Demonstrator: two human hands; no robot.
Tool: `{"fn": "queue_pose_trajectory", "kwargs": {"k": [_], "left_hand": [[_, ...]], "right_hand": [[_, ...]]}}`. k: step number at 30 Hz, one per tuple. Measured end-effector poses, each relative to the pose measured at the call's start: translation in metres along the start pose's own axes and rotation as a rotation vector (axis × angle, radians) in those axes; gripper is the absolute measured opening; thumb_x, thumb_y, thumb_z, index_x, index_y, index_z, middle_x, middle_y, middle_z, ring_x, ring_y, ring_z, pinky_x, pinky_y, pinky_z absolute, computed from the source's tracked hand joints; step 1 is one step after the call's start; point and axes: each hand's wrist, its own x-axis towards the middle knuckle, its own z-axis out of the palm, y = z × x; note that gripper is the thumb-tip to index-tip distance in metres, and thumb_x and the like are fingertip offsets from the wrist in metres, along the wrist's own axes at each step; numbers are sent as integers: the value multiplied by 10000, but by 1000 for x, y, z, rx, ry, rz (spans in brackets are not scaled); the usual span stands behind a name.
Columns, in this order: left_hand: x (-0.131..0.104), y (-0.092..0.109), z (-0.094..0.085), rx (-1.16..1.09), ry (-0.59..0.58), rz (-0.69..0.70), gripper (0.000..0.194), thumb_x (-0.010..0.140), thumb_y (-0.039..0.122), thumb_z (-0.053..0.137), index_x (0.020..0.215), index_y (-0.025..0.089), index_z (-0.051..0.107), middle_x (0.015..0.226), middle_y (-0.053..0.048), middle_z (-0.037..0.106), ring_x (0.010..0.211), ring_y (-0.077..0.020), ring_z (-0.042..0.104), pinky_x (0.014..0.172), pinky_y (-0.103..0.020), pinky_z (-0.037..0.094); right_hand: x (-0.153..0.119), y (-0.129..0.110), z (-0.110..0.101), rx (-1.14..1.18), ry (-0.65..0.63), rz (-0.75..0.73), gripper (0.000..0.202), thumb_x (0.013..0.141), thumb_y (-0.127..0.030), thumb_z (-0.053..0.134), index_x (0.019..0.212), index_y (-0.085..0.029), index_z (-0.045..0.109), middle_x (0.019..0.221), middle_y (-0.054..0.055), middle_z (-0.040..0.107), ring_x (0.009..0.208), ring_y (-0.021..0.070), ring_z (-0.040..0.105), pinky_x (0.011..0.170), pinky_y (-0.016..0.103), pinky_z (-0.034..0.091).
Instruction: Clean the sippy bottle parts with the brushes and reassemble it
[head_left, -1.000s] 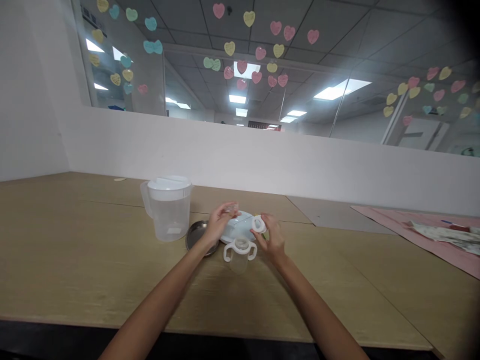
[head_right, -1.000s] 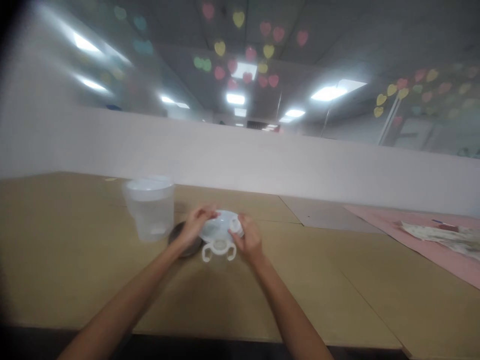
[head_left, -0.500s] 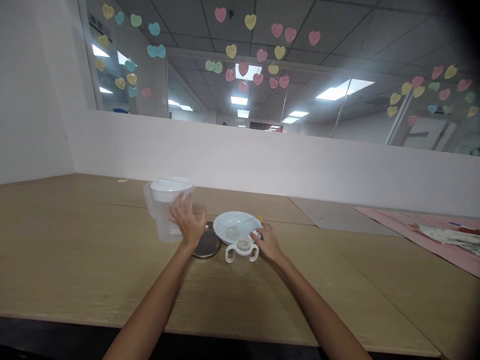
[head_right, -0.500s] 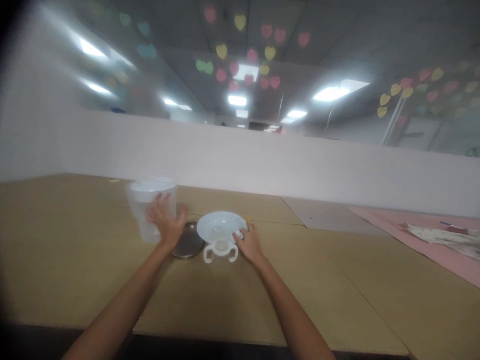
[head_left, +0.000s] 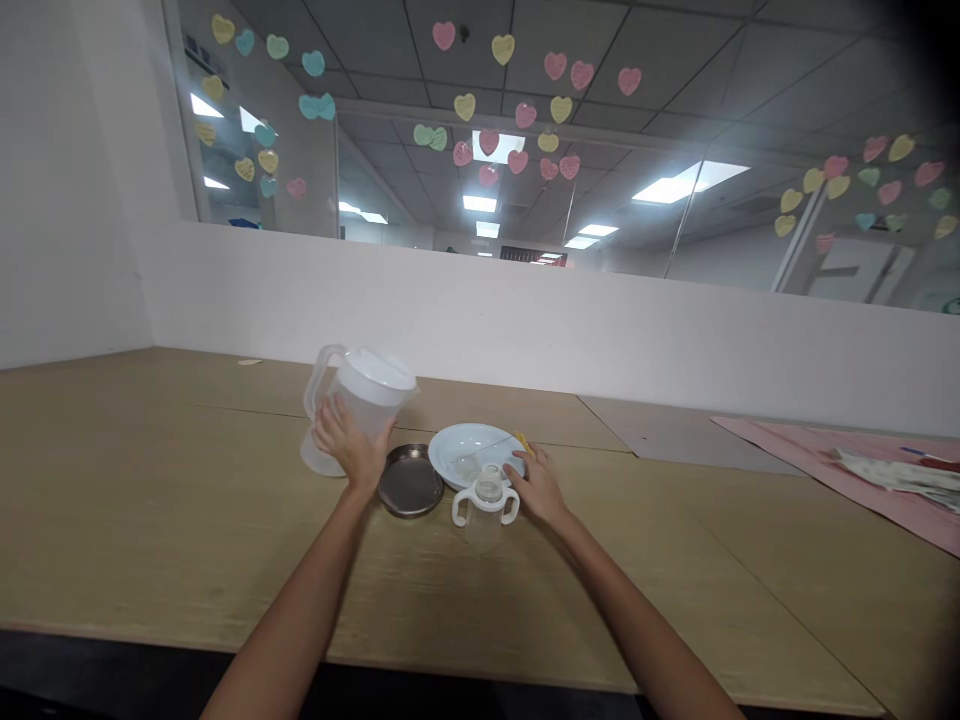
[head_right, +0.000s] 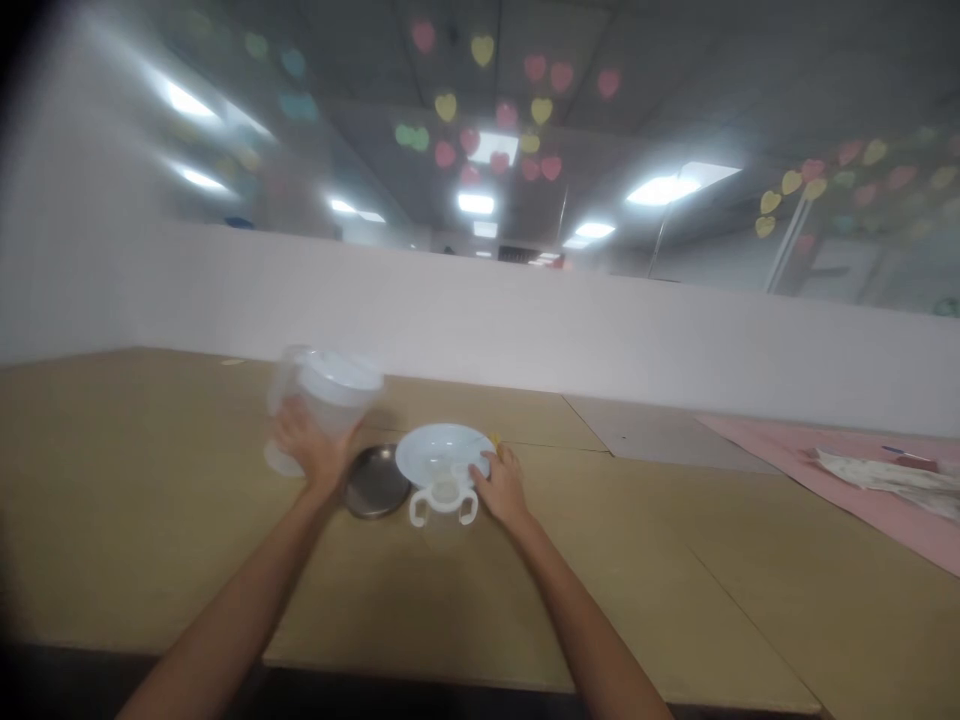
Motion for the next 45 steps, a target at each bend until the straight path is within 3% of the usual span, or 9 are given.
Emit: {"fn": "queue_pose_trajectory", "kwargs": {"k": [5, 11, 16, 21, 26, 29, 32, 38, 45], "left_hand": [[-4, 2, 1, 33, -47, 294, 778, 702, 495, 544, 1316, 98, 278, 1382, -201, 235, 1276, -351, 152, 1011, -547, 68], [-7, -1, 7, -21, -82, 523, 669, 715, 412, 573, 1294, 171, 343, 1373, -153, 292, 1290, -322, 148, 1026, -530, 54], [-12, 4, 9, -86, -88, 524, 743, 700, 473, 564, 1302, 120, 310, 1368, -195, 275, 1286, -335, 150, 1023, -534, 65], [-15, 7, 9, -234, -66, 409, 1006, 653, 540, 578, 1350, 66, 30, 1378, -257, 167, 1287, -334, 139, 1015, -504, 160], [-14, -4, 17, -284, -44, 680, 1002, 623, 548, 602, 1341, 128, 44, 1374, -248, 150, 1282, -368, 127, 999, -558, 132], [-14, -4, 19, -323, -29, 736, 971, 635, 547, 590, 1339, 154, 49, 1383, -232, 135, 1286, -364, 111, 999, -571, 102], [-15, 3, 15, -265, -8, 584, 1010, 654, 521, 588, 1344, 117, -28, 1386, -250, 92, 1293, -351, 79, 1009, -547, 113], [-11, 2, 11, -76, -22, 25, 1025, 672, 599, 500, 1337, -2, 1, 1369, -299, 101, 1277, -382, 76, 1002, -548, 110], [-7, -5, 13, -3, -33, -162, 1037, 663, 628, 478, 1337, -2, 5, 1354, -303, 153, 1257, -391, 145, 977, -559, 167]], "right_hand": [[0, 2, 1, -18, 19, -1, 414, 806, -394, 428, 1093, -127, 561, 1223, 156, 442, 1188, 248, 333, 977, 372, 249], [0, 4, 1, -16, 19, -5, 396, 810, -394, 422, 1076, -138, 568, 1184, 143, 476, 1169, 240, 354, 970, 371, 255], [0, 4, 1, -13, 17, -4, 387, 807, -398, 425, 1064, -147, 570, 1171, 141, 483, 1149, 245, 373, 951, 377, 272], [-1, 0, -1, -5, 27, -2, 356, 809, -379, 422, 1019, -140, 581, 1157, 147, 491, 1137, 243, 390, 949, 370, 272], [-1, -1, 0, 8, 51, -1, 330, 801, -376, 431, 989, -153, 585, 1163, 139, 486, 1122, 238, 408, 942, 372, 278], [-1, 1, 1, 33, 60, -8, 318, 797, -377, 434, 967, -157, 588, 1132, 137, 503, 1106, 236, 420, 935, 371, 289], [1, 5, 3, 74, 89, -29, 313, 799, -378, 421, 947, -151, 576, 1077, 130, 524, 1079, 233, 434, 921, 366, 306], [5, 13, 5, 118, 182, 48, 266, 799, -344, 389, 904, -156, 545, 932, 95, 567, 957, 215, 498, 849, 331, 362], [7, 21, 7, 73, 130, 214, 252, 791, -275, 372, 951, -147, 518, 974, 101, 564, 965, 208, 504, 820, 296, 368]]}}
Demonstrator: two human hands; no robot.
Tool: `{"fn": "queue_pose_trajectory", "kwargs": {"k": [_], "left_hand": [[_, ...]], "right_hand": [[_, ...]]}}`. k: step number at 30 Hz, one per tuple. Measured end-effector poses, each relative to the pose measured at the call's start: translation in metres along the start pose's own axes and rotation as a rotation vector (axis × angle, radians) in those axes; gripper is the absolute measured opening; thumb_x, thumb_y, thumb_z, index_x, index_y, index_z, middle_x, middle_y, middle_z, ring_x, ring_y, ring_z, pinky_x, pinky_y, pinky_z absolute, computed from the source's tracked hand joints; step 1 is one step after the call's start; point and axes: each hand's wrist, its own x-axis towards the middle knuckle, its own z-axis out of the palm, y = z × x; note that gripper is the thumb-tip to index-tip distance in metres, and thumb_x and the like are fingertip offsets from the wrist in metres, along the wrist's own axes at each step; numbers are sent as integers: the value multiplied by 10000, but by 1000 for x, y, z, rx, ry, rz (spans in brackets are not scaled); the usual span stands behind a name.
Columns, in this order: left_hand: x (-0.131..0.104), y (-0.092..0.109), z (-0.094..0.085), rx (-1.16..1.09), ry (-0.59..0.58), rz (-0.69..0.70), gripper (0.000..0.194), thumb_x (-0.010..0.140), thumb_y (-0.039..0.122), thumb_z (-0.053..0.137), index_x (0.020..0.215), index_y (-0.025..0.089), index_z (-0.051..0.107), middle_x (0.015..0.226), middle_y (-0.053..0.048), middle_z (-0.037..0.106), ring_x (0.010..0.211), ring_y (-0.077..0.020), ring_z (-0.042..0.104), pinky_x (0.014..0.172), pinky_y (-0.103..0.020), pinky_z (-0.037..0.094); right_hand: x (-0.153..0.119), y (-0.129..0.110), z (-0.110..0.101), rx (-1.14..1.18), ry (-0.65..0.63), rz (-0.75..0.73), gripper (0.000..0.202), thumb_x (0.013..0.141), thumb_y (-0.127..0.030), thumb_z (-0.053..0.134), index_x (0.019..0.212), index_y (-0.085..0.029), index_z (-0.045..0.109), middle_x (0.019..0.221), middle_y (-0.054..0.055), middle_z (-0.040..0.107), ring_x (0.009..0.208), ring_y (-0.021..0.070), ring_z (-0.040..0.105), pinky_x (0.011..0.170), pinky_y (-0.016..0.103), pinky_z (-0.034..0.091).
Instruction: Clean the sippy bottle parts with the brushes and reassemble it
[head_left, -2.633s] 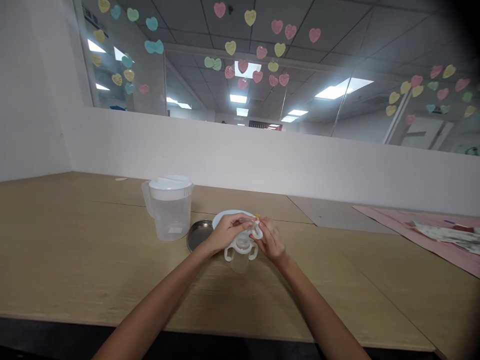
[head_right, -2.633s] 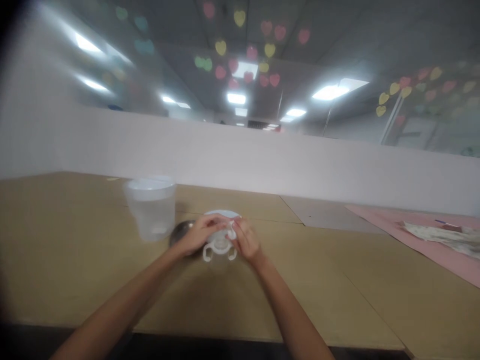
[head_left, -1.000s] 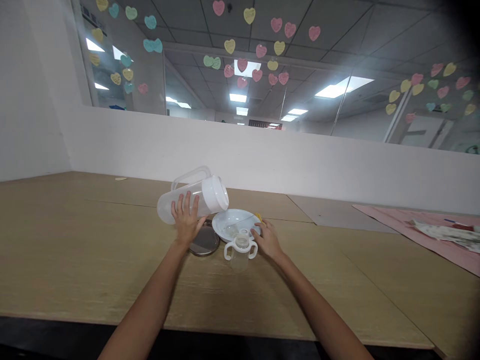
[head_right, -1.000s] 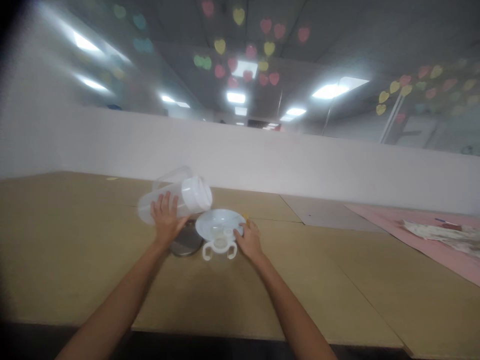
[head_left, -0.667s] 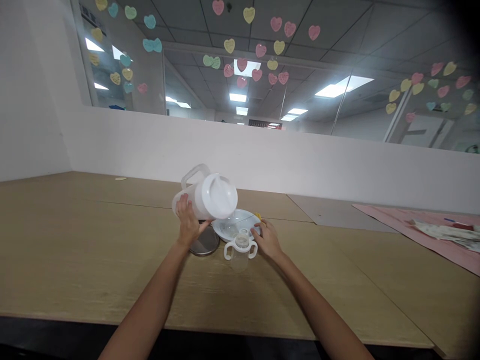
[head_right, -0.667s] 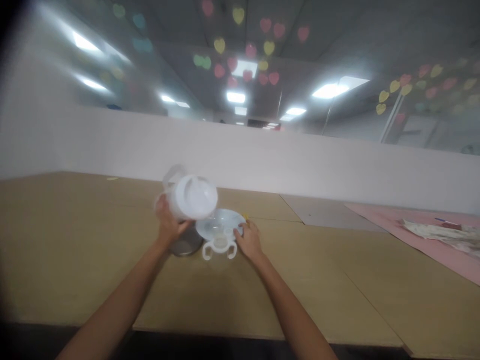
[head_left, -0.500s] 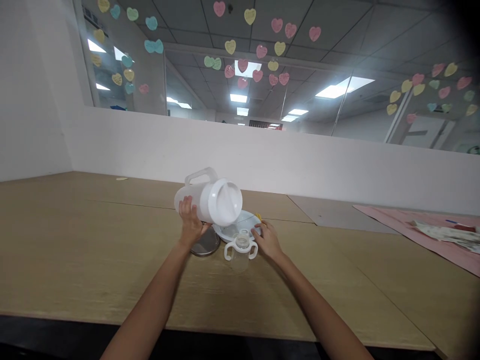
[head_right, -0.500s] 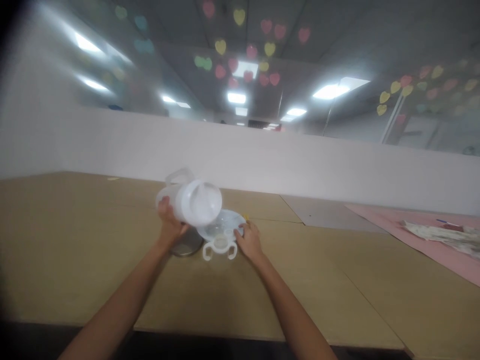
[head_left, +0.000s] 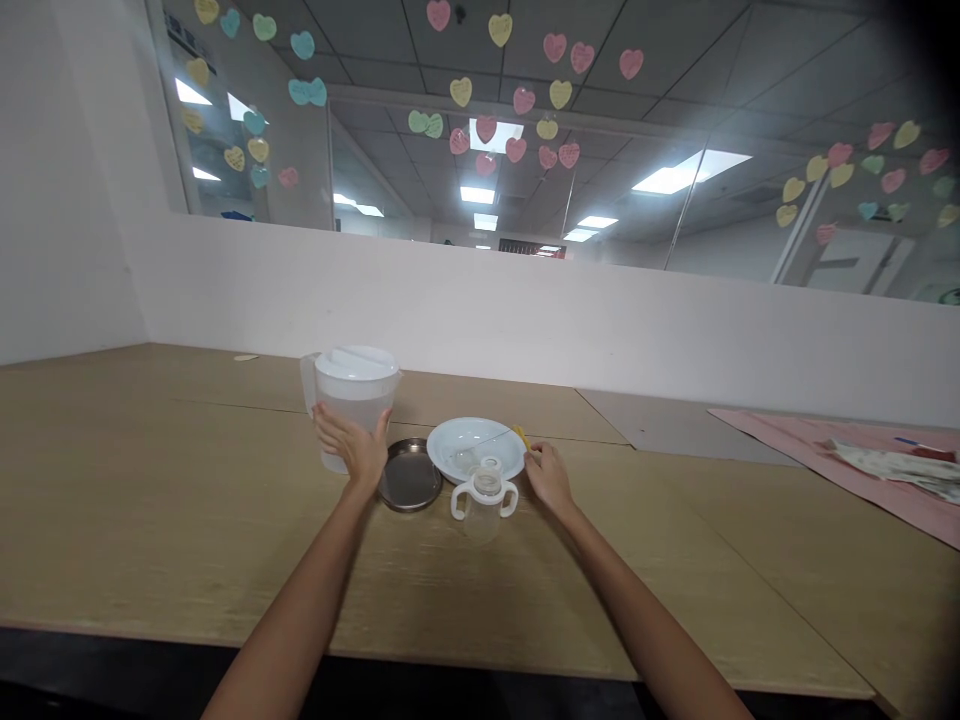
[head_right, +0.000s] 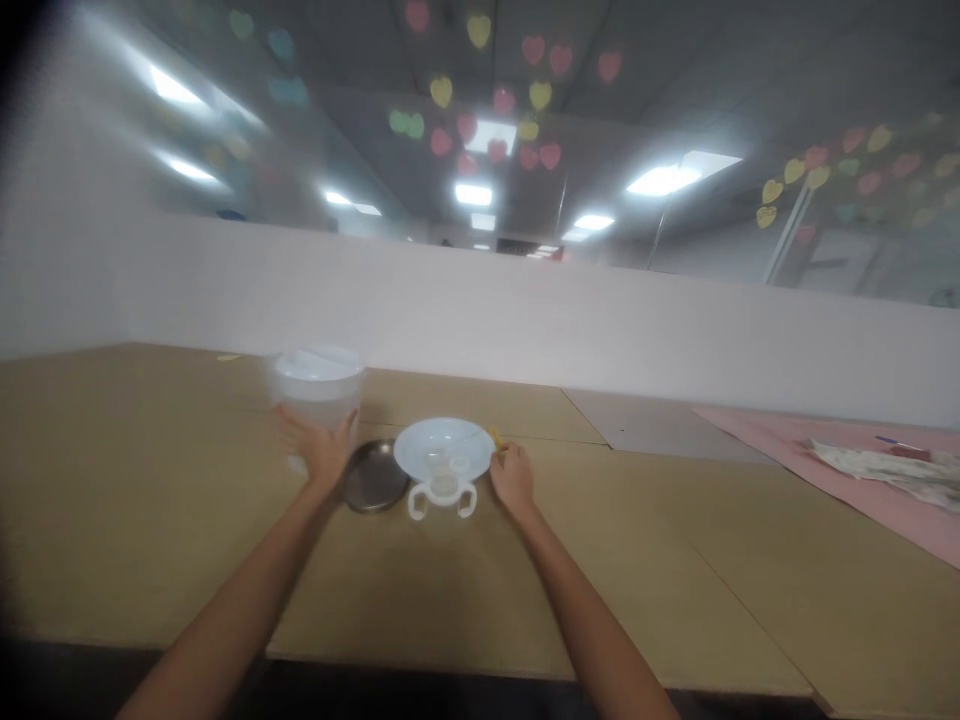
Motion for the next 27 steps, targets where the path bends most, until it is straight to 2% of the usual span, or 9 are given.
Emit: {"fn": "queue_pose_trajectory", "kwargs": {"k": [6, 11, 13, 15, 17, 20, 22, 24, 27], "left_hand": [[7, 0, -5, -96, -2, -67, 1047, 641, 614, 525, 1337, 6, 32, 1356, -299, 155, 1218, -444, 181, 958, -587, 174], [10, 4, -12, -161, -10, -68, 1052, 650, 584, 549, 1330, -4, 1, 1370, -312, 57, 1236, -458, 78, 947, -635, 39], [7, 14, -18, -155, 42, 9, 1045, 662, 556, 555, 1330, -6, -19, 1384, -294, 8, 1261, -422, 25, 967, -614, 8], [1, 29, -23, -207, 32, 171, 941, 702, 496, 540, 1336, 8, 43, 1395, -256, 83, 1283, -352, 74, 1013, -538, 73], [-8, 47, -26, -334, -193, 375, 666, 775, 415, 468, 1299, 66, 253, 1326, -191, 330, 1233, -269, 279, 1009, -435, 212], [-24, 71, -22, -457, -863, 558, 377, 823, 377, 378, 1085, 158, 538, 1058, -80, 599, 959, -188, 537, 856, -304, 391], [-33, 80, -15, -459, -1179, 582, 347, 820, 376, 370, 934, 164, 621, 938, -55, 649, 842, -175, 569, 764, -260, 415], [-38, 83, -8, -429, -1316, 584, 346, 806, 378, 381, 806, 160, 649, 831, -48, 666, 768, -173, 568, 700, -235, 408], [-41, 81, -2, -363, -1356, 584, 376, 787, 403, 391, 644, 153, 633, 656, -33, 638, 632, -157, 534, 596, -215, 372]], "right_hand": [[5, 11, 5, -29, -54, 39, 275, 806, -228, 292, 956, -137, 505, 957, 95, 574, 901, 184, 529, 754, 274, 389], [1, 13, 4, -123, -119, 31, 268, 703, -112, 407, 951, -105, 508, 962, 137, 567, 856, 198, 539, 708, 267, 381], [0, 14, 3, -155, -144, 20, 286, 670, -80, 432, 945, -102, 510, 956, 149, 565, 828, 205, 546, 680, 269, 378], [-1, 15, 4, -180, -163, 9, 314, 663, -65, 434, 968, -104, 501, 954, 152, 566, 829, 210, 549, 672, 271, 375], [-1, 17, 4, -196, -182, 2, 335, 665, -61, 432, 991, -108, 492, 938, 146, 576, 834, 212, 551, 673, 273, 375], [1, 20, 4, -208, -209, -5, 339, 660, -49, 423, 986, -111, 497, 905, 135, 595, 842, 213, 555, 672, 272, 377], [2, 22, 3, -212, -219, -13, 353, 645, -37, 422, 978, -121, 503, 903, 122, 602, 852, 210, 556, 675, 268, 377], [2, 23, 3, -214, -224, -18, 374, 627, -32, 429, 977, -137, 506, 911, 107, 606, 857, 207, 559, 679, 265, 378], [2, 22, 2, -215, -227, -17, 396, 609, -28, 440, 982, -144, 508, 923, 105, 608, 864, 207, 563, 687, 265, 381]]}}
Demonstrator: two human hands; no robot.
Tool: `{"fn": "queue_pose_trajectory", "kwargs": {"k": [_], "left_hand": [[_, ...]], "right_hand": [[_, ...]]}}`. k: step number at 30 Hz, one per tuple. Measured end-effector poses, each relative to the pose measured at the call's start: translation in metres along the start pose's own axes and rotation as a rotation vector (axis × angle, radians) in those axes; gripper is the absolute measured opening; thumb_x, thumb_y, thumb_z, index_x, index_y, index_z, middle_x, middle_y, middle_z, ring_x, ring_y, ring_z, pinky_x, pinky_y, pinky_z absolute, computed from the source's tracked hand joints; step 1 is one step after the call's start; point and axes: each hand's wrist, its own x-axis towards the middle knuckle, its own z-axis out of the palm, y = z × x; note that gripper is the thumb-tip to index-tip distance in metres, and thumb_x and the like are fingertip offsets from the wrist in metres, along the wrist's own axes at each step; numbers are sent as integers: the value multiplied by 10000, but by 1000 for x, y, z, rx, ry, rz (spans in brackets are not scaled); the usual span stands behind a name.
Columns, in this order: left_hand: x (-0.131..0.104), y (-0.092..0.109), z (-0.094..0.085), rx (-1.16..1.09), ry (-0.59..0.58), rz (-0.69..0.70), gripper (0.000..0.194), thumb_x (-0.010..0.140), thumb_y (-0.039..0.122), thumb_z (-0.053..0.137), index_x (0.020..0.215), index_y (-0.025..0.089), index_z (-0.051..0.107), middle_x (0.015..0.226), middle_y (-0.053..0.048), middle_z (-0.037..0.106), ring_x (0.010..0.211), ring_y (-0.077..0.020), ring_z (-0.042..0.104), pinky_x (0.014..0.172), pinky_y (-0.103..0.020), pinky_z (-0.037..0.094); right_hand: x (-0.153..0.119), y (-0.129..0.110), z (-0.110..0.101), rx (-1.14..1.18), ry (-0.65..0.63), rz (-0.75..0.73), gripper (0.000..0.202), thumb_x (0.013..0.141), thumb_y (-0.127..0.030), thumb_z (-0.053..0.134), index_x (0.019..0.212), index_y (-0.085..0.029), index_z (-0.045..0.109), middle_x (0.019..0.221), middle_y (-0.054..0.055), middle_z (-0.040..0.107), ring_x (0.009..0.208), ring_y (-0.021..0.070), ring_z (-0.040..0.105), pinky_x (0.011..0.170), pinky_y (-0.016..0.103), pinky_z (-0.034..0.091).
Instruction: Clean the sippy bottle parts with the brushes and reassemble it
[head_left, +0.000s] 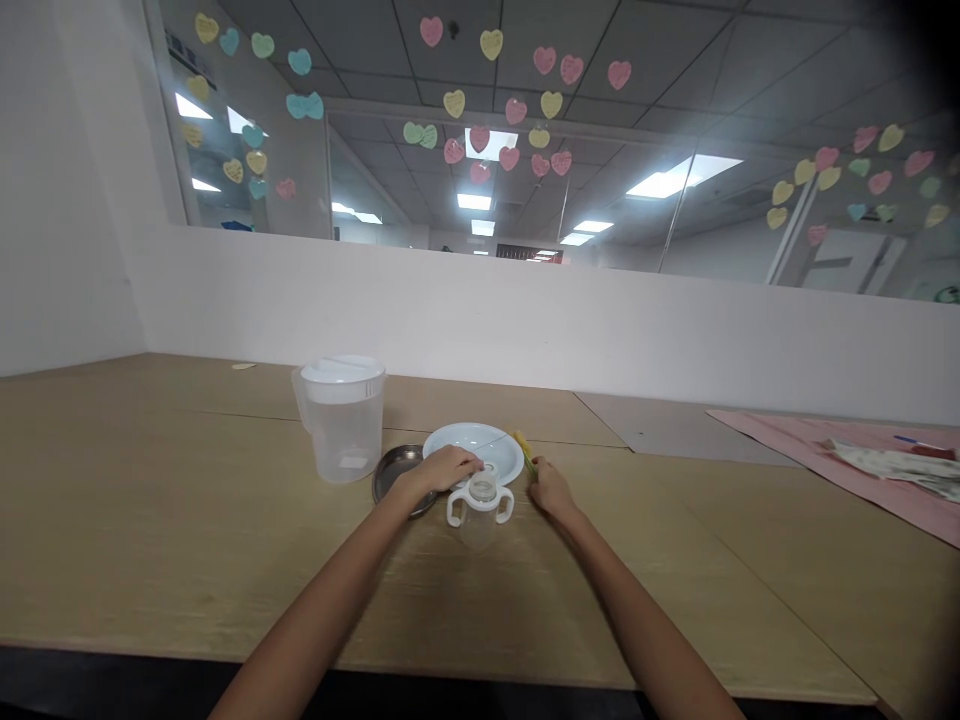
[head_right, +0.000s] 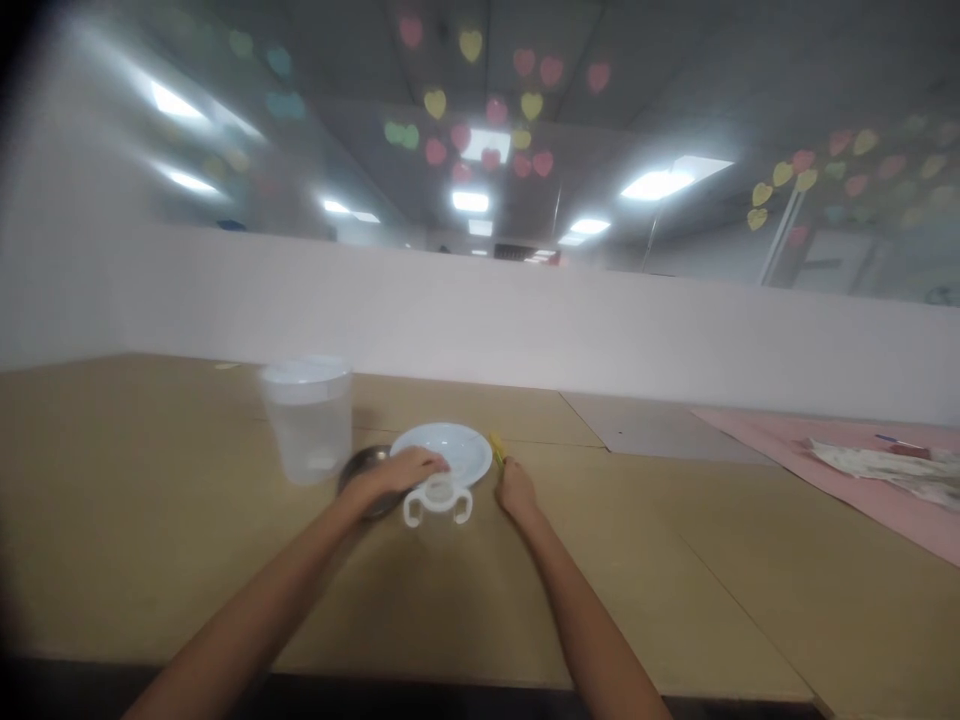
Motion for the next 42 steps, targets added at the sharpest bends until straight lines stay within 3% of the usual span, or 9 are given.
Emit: {"fn": "queue_pose_trajectory", "kwargs": {"k": [3, 8, 19, 25, 28, 32, 35, 38, 42], "left_hand": [[-3, -5, -1, 53, 26, -15, 415, 780, 424, 384, 573, 142, 606, 576, -23, 583, 549, -138, 480, 524, -213, 322], [-16, -8, -7, 122, 104, -57, 278, 707, 367, 488, 670, 140, 643, 678, -30, 592, 617, -142, 489, 565, -219, 333], [-26, -14, 0, -181, 350, -94, 247, 700, 244, 453, 853, 142, 618, 662, 2, 565, 602, -117, 490, 580, -216, 381], [-27, -14, 5, -314, 458, -43, 302, 677, 163, 378, 804, 171, 652, 938, -40, 632, 889, -167, 551, 783, -281, 421], [-26, -10, 8, -396, 475, -34, 303, 637, 150, 372, 707, 172, 666, 965, -45, 639, 941, -181, 551, 821, -300, 426], [-25, -7, 8, -498, 433, -121, 301, 608, 151, 373, 660, 149, 670, 752, -52, 679, 786, -187, 604, 763, -319, 456], [-25, -6, 6, -570, 492, -116, 234, 607, 172, 422, 582, 153, 654, 816, -55, 683, 843, -194, 599, 821, -321, 434], [-25, -4, 6, -696, 578, -166, 161, 600, 224, 544, 666, 147, 670, 874, -70, 679, 863, -208, 598, 810, -316, 438], [-22, -7, 6, -877, 718, -235, 346, 532, 302, 699, 826, 124, 663, 880, -90, 677, 823, -211, 607, 762, -306, 447]], "right_hand": [[0, -1, 0, 1, 0, 16, 403, 609, -30, 441, 993, -134, 509, 931, 119, 603, 863, 217, 567, 687, 272, 386], [1, -1, 0, 4, 25, 81, 378, 660, -68, 403, 1023, -107, 501, 956, 157, 569, 814, 227, 580, 665, 291, 399], [6, 2, -8, 184, 245, 187, 426, 685, -160, 355, 1092, -151, 483, 924, 107, 584, 833, 216, 563, 683, 297, 399], [-1, -9, -23, 299, 297, 219, 424, 691, -179, 304, 1074, -146, 484, 841, 70, 589, 787, 207, 540, 654, 279, 375], [-3, -13, -25, 312, 356, 182, 417, 694, -200, 297, 1056, -142, 494, 773, 55, 572, 741, 204, 525, 640, 278, 365], [-4, -19, -26, 373, 422, 98, 377, 708, -230, 310, 1011, -153, 521, 777, 47, 569, 713, 185, 515, 631, 265, 361], [-7, -23, -28, 393, 452, 22, 344, 725, -238, 328, 982, -152, 540, 788, 46, 579, 695, 172, 518, 635, 261, 368], [-11, -28, -30, 383, 488, -72, 316, 776, -285, 335, 957, -148, 554, 790, 50, 600, 685, 170, 529, 637, 263, 380], [-18, -33, -29, 315, 494, -284, 301, 825, -318, 345, 914, -154, 580, 785, 57, 632, 673, 162, 555, 627, 253, 396]]}}
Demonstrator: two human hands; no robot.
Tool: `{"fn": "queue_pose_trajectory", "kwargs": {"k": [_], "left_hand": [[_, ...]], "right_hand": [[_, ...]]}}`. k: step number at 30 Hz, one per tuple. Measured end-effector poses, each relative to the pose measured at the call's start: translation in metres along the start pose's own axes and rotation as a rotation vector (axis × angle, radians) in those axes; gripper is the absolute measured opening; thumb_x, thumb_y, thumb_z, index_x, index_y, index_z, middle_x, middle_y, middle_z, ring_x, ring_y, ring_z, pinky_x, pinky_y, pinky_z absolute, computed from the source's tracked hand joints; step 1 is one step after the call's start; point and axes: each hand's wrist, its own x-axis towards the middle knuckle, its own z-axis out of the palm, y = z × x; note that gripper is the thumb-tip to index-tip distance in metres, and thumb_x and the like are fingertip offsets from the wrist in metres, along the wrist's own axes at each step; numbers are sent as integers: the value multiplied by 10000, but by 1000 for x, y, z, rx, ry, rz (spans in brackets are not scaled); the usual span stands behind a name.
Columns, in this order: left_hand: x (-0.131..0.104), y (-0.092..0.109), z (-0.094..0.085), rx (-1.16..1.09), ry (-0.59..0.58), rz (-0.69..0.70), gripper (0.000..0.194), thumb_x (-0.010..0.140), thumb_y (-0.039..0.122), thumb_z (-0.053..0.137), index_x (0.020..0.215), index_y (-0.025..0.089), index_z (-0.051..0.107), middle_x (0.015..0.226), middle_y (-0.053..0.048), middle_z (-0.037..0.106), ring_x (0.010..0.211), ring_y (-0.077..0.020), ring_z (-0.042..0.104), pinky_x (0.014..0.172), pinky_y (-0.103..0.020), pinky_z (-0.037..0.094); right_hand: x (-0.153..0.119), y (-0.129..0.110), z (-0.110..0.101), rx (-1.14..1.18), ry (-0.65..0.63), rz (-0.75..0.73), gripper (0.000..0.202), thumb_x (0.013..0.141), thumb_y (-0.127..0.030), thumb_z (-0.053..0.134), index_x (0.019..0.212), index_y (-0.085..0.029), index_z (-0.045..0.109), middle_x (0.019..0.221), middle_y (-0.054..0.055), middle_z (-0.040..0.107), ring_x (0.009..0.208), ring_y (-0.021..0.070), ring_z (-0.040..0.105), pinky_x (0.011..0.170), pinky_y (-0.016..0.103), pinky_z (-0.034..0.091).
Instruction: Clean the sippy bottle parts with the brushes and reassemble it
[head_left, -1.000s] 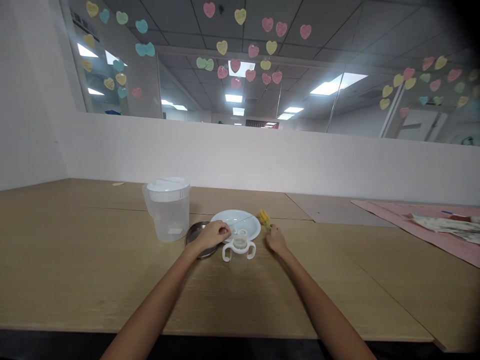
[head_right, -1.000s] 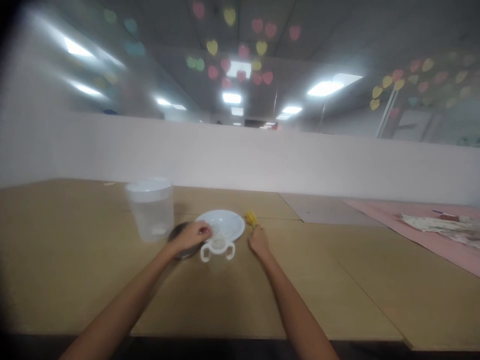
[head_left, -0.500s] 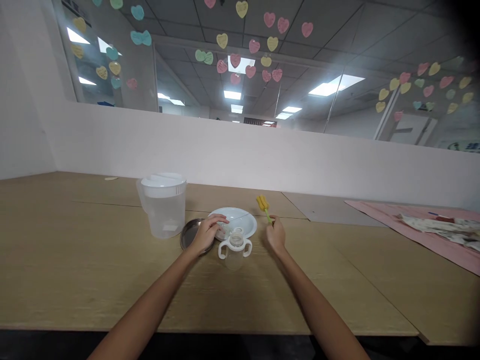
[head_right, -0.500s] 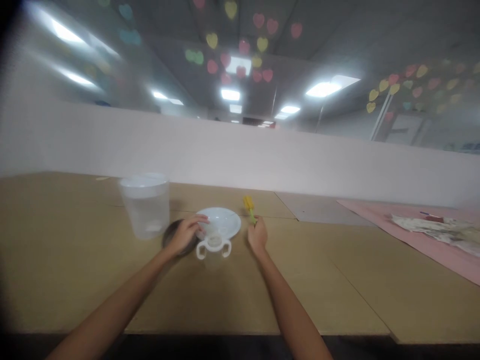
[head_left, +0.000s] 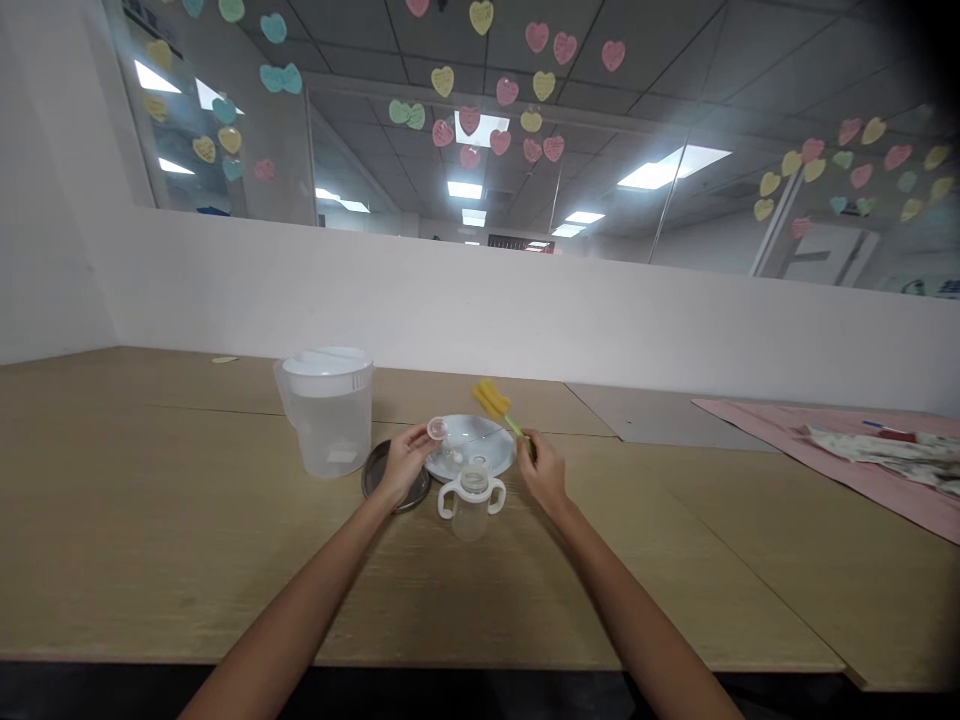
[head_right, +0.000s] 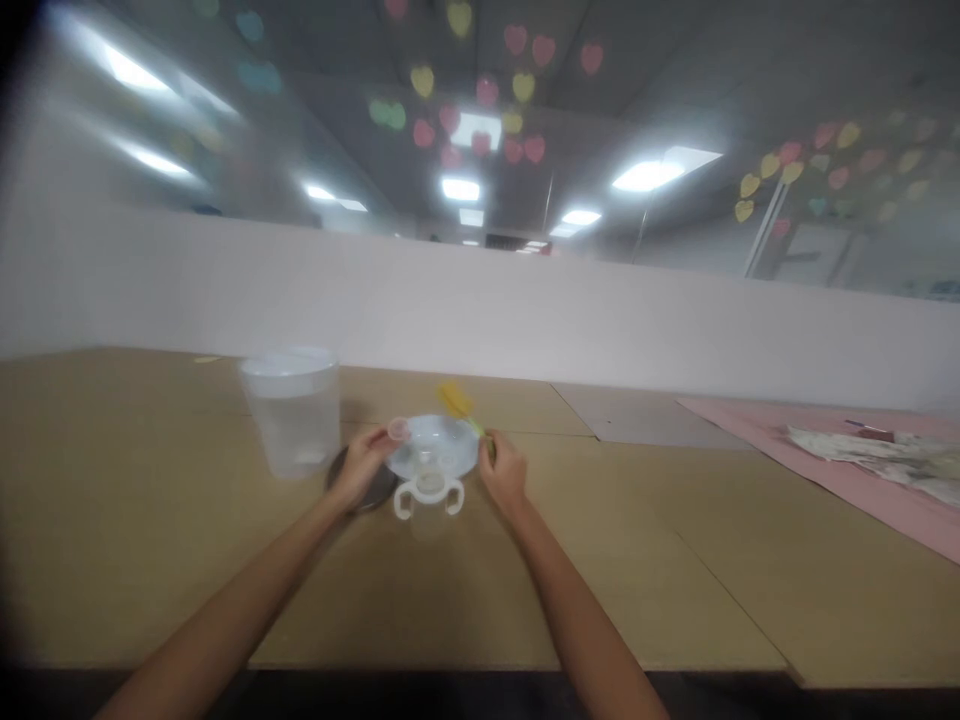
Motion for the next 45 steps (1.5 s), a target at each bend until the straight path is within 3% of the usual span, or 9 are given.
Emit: {"fn": "queue_pose_trajectory", "kwargs": {"k": [5, 8, 15, 22, 26, 33, 36, 40, 45], "left_hand": [[7, -3, -4, -128, 122, -5, 427, 517, 359, 729, 859, 116, 649, 837, -81, 677, 762, -163, 606, 753, -285, 442], [8, -3, -6, -99, 123, -15, 394, 535, 369, 719, 833, 119, 661, 829, -74, 678, 749, -152, 600, 731, -265, 442], [9, -9, -6, -188, 3, -76, 376, 577, 360, 708, 873, 133, 662, 856, -64, 678, 757, -139, 605, 730, -246, 444], [12, -8, -8, -278, -72, -106, 285, 579, 326, 718, 766, 120, 658, 731, -41, 660, 678, -102, 586, 692, -207, 443], [9, -6, -6, -261, -64, -93, 257, 588, 316, 710, 743, 118, 654, 646, -14, 632, 612, -85, 561, 652, -197, 434], [9, -1, -6, -326, -133, -92, 238, 602, 303, 685, 750, 125, 633, 678, -9, 599, 609, -75, 543, 624, -196, 444], [16, 4, -11, -271, -3, -48, 226, 636, 323, 627, 762, 137, 602, 661, -1, 567, 556, -62, 511, 552, -185, 427], [25, 0, -23, -37, 231, -9, 223, 657, 346, 566, 769, 153, 553, 619, 23, 531, 467, -56, 450, 465, -178, 360], [29, -13, -42, 363, 347, 21, 169, 590, 287, 617, 685, 158, 564, 601, 3, 552, 555, -121, 503, 559, -228, 364]], "right_hand": [[-9, -3, 6, -46, -99, -309, 248, 829, -270, 379, 909, -168, 591, 851, 72, 648, 745, 155, 589, 649, 236, 423], [-11, -3, 8, -80, -125, -393, 230, 827, -252, 392, 889, -168, 597, 803, 73, 649, 725, 149, 595, 628, 225, 427], [-10, -2, 5, -60, -93, -407, 213, 814, -234, 416, 878, -166, 607, 769, 65, 648, 695, 136, 591, 614, 217, 423], [-8, -1, 4, -77, -64, -371, 224, 809, -253, 429, 850, -164, 630, 689, 49, 637, 622, 124, 574, 568, 206, 408], [-6, -1, 3, -59, 19, -301, 242, 818, -253, 416, 900, -159, 623, 785, 64, 657, 659, 125, 584, 601, 210, 420], [-2, 1, 2, -259, -10, -381, 242, 824, -256, 421, 870, -164, 640, 654, 38, 628, 560, 112, 548, 533, 205, 369], [-1, 4, 4, -325, -15, -364, 246, 819, -255, 418, 863, -162, 641, 672, 44, 632, 567, 117, 549, 541, 211, 364], [-2, 7, 5, -319, -38, -281, 265, 759, -199, 422, 924, -160, 626, 767, 53, 654, 623, 135, 570, 572, 217, 383], [-1, 10, 4, -238, -67, -128, 363, 628, -131, 427, 933, -171, 620, 825, 50, 662, 645, 160, 580, 582, 239, 407]]}}
